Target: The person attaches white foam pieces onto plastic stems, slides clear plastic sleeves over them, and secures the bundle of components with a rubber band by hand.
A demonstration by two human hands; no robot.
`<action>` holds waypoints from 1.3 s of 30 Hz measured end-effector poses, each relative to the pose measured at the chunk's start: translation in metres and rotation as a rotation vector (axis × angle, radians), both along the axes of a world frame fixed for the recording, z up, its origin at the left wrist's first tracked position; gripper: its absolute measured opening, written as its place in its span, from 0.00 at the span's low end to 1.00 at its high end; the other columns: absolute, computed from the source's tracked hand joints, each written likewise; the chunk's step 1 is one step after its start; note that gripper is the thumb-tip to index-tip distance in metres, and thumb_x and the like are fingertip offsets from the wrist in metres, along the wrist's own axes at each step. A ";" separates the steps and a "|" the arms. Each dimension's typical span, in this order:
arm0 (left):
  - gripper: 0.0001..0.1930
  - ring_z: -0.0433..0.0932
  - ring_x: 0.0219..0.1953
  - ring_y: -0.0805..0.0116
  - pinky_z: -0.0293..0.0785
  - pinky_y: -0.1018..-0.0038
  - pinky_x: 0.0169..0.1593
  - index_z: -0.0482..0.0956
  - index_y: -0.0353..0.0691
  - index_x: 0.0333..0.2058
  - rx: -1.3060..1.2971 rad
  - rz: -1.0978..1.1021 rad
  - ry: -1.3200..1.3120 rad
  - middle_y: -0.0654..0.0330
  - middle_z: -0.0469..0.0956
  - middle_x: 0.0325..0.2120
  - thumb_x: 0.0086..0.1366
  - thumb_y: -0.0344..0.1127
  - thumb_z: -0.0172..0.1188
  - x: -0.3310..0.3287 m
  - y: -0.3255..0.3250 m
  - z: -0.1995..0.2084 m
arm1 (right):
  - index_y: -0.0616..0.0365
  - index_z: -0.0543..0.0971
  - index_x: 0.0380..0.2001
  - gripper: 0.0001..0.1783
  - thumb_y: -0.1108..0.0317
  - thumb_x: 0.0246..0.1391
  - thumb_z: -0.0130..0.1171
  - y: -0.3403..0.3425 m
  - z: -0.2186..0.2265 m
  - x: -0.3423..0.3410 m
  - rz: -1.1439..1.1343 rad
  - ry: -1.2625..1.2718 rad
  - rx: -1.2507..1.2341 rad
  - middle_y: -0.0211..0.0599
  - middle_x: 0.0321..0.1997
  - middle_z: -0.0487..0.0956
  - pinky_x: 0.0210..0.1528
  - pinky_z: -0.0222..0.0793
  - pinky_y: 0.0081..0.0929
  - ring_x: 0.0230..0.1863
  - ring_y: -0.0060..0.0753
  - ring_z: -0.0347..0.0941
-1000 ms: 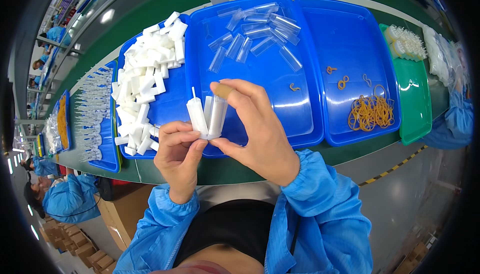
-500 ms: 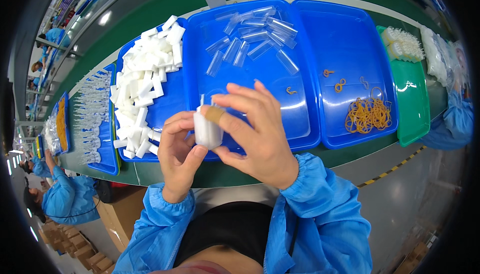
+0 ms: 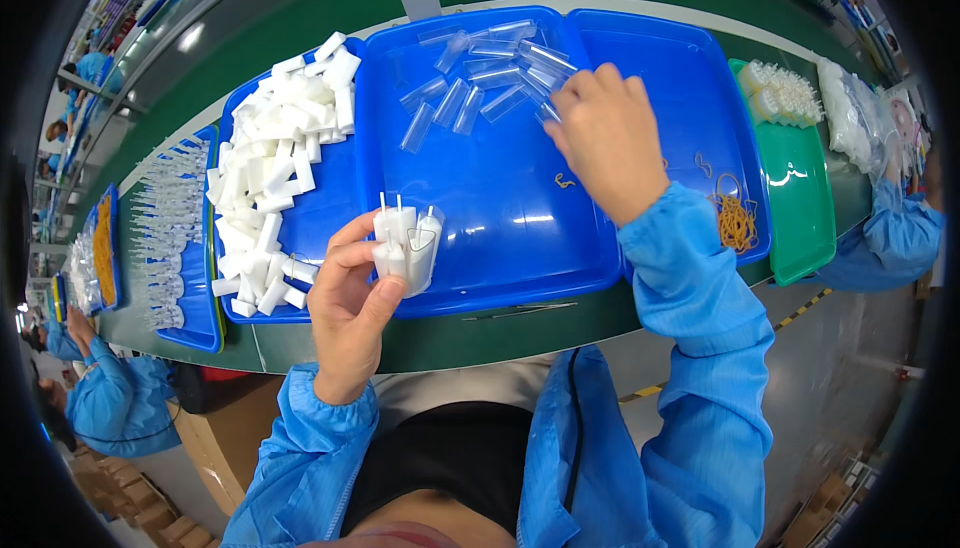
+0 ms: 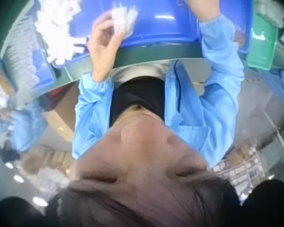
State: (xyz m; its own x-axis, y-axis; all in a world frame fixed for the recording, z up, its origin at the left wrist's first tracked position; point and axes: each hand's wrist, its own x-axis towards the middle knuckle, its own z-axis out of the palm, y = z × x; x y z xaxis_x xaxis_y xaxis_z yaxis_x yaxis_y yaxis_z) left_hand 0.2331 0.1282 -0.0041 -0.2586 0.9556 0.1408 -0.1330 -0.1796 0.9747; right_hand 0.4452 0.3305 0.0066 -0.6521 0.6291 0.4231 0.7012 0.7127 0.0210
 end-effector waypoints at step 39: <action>0.08 0.78 0.53 0.62 0.78 0.69 0.53 0.82 0.33 0.43 -0.016 0.140 0.055 0.49 0.73 0.55 0.65 0.23 0.63 -0.003 -0.013 0.002 | 0.63 0.66 0.52 0.25 0.78 0.56 0.67 -0.130 -0.007 -0.065 0.380 1.218 -1.024 0.45 0.45 0.78 0.53 0.74 0.29 0.48 0.32 0.79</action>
